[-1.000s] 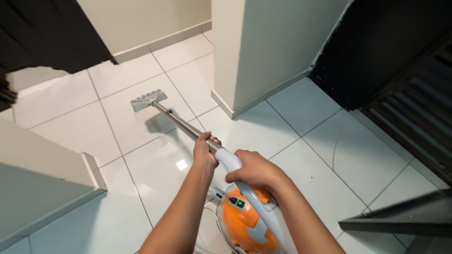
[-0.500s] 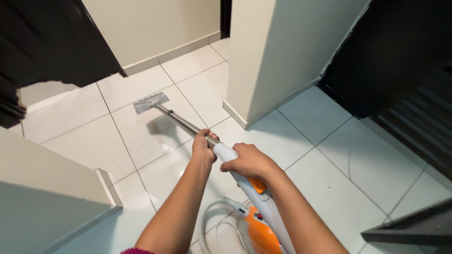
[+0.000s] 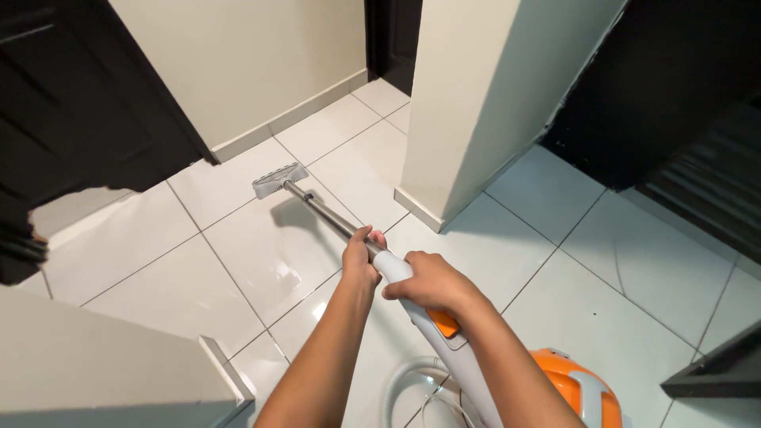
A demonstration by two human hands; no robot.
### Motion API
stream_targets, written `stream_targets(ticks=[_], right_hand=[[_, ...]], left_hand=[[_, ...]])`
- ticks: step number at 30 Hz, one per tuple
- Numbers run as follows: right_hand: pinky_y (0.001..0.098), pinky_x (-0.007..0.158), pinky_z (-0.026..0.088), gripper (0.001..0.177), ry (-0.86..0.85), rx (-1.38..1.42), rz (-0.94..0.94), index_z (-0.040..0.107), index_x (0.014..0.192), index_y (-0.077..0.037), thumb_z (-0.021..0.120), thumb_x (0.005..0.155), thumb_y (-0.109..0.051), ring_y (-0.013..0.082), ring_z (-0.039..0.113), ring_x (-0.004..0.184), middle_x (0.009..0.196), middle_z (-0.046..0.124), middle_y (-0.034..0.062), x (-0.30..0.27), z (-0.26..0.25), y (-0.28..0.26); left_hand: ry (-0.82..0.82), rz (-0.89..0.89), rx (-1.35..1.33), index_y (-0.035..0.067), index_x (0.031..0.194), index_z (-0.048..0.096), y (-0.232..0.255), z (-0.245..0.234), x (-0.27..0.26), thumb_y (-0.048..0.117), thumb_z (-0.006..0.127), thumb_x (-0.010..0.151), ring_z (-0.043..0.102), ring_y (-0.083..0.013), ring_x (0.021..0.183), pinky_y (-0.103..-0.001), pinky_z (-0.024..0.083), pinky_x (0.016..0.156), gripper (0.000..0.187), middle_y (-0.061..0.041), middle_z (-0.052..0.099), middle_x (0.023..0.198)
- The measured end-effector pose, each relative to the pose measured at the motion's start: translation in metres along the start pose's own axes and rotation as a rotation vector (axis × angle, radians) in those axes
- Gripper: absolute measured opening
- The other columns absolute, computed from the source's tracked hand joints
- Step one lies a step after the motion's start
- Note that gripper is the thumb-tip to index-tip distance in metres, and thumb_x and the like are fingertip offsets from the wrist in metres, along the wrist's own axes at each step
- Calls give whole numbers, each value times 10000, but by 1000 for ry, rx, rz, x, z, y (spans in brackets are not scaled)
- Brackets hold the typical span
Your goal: Cleaning a tiled floor using a steam cleaner.
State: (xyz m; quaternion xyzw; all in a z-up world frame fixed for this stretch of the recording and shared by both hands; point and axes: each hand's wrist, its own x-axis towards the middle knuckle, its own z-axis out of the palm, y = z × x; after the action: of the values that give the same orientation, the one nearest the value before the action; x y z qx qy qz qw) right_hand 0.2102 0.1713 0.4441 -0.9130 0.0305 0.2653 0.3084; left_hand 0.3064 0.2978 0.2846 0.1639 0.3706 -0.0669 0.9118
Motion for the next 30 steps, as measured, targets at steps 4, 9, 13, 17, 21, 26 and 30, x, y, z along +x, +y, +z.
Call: stream_targets(ticks=[4,9,13,17,21,26,30], right_hand=[[416,797,602,625,-3,4,6,692,1086,-7,807,644,-433,315,764,874,1003,772,198,17,-2,-13],[412,815,598,683,28,24,53,664,1134,-10,832,642,-454,304,763,910,1052,758,189,45,-3,-22],[404,814,593,689,38,20,46,674,1140,-8,826,641,-457,298,762,907,1049,761,187,69,-14,-26],[407,793,606,680,40,83,76,661,1139,11,828,635,-412,306,778,865,1022,764,194,102,-31,-32],[402,791,604,659,42,118,50,670,1122,19,843,636,-391,297,767,855,1004,765,198,146,-46,-30],[407,779,601,629,27,155,99,685,1125,-3,831,636,-372,299,771,850,1004,767,185,179,-75,-49],[391,773,593,633,53,148,95,687,1134,-12,841,645,-383,273,757,836,996,774,182,215,-85,-56]], left_hand=[[-34,4,27,-37,1006,522,8,8,15,40,674,922,627,-174,677,-248,593,576,191,-118,608,840],[-50,0,87,-33,956,562,14,18,42,38,683,912,599,-151,622,-241,564,534,146,-106,616,787],[-51,-11,116,-26,934,572,17,34,65,50,672,915,588,-142,599,-242,542,514,127,-97,614,759],[-69,-30,76,-27,931,565,19,52,109,26,660,915,593,-145,604,-245,548,520,110,-103,610,765],[-57,-55,42,-14,922,562,24,77,148,13,656,907,586,-147,600,-249,547,521,99,-104,601,764],[-48,-33,54,-42,927,573,37,116,161,11,655,904,606,-150,601,-247,559,528,100,-117,622,769],[-47,-35,116,-43,922,593,48,135,197,17,656,897,612,-151,594,-248,561,527,91,-117,641,784]])
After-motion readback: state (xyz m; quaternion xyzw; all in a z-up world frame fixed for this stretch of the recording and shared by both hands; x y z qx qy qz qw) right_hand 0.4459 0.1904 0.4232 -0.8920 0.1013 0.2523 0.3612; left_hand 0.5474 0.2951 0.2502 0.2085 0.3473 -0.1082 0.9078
